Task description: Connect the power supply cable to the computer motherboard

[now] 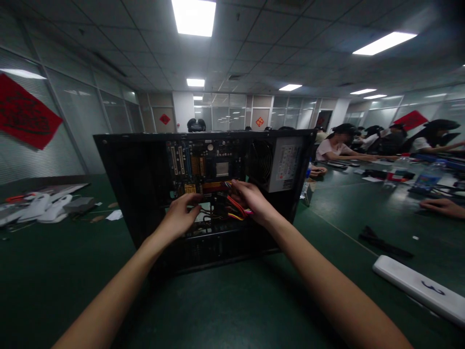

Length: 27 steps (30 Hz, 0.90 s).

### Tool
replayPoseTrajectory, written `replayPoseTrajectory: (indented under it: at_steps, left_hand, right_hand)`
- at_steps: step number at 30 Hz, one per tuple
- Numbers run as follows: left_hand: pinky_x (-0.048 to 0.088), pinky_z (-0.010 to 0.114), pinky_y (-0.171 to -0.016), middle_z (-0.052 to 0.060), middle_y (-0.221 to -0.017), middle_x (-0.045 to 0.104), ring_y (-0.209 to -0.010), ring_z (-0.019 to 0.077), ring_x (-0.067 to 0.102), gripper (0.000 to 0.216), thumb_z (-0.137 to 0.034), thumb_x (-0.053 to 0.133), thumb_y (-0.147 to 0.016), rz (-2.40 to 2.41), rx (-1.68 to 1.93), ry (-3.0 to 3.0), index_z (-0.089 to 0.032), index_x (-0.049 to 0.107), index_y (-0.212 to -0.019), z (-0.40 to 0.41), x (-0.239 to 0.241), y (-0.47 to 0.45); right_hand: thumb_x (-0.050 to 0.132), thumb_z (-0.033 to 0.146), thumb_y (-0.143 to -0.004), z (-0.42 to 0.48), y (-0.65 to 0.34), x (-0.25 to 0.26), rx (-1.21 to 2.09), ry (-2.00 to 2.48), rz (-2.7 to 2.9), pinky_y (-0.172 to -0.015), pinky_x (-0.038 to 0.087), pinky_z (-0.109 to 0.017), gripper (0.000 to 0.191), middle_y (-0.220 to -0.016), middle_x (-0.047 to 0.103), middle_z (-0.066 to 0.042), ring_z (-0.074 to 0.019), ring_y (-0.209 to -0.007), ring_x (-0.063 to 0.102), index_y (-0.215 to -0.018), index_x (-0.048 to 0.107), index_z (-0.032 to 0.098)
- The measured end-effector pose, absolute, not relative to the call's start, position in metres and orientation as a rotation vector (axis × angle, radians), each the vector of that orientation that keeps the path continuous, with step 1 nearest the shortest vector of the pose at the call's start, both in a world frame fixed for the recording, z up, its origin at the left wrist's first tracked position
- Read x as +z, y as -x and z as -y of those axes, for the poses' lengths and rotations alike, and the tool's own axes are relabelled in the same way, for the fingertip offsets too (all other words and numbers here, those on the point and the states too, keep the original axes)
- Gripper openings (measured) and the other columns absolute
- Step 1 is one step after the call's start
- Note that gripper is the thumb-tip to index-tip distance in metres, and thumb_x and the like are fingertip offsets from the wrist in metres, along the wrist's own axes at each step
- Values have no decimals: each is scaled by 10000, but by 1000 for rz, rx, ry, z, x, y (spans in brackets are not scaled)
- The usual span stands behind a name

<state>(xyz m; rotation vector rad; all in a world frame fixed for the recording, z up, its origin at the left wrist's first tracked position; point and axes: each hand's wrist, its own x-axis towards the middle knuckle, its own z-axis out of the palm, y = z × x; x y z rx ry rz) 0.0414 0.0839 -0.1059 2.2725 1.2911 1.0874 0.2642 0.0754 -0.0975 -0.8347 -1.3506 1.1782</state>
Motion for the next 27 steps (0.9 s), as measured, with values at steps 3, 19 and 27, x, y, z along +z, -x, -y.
replayPoseTrajectory:
  at_steps: [3,19,27]
  left_hand:
    - [452,427,-1049,108,-1235,681,-1154,258,624,388,-284,603,-814,-1084,1044,-2284,-167,651,-1181,-76,-104,-45]
    - [491,332,-908,42,-1071,744,-986,225,661,316,-394,663,-843,-826,669,-2155,-179,709,-1070,-70,-103,-46]
    - [528,352,-824,78,-1082,731,-1017,276,654,440,-452,676,-810,-914,785,-2064,-152,664,-1132,-75,-108,-43]
  right_hand:
    - [662,689,-709,-78,-260,-106,1162,840,1382,-417,201,-209,534,-557,370,84,-49,-428,268,-712,450,199]
    - [589,344,-912,-77,-248,-130,250,1116,1779,-893,416,-314,183,-1035,627,-79,-195,-994,573,-965,611,170]
    - [608,483,-905,-56,-249,-122,624,856,2152,-637,365,-240,335,-770,607,7,-131,-710,528,-876,650,152]
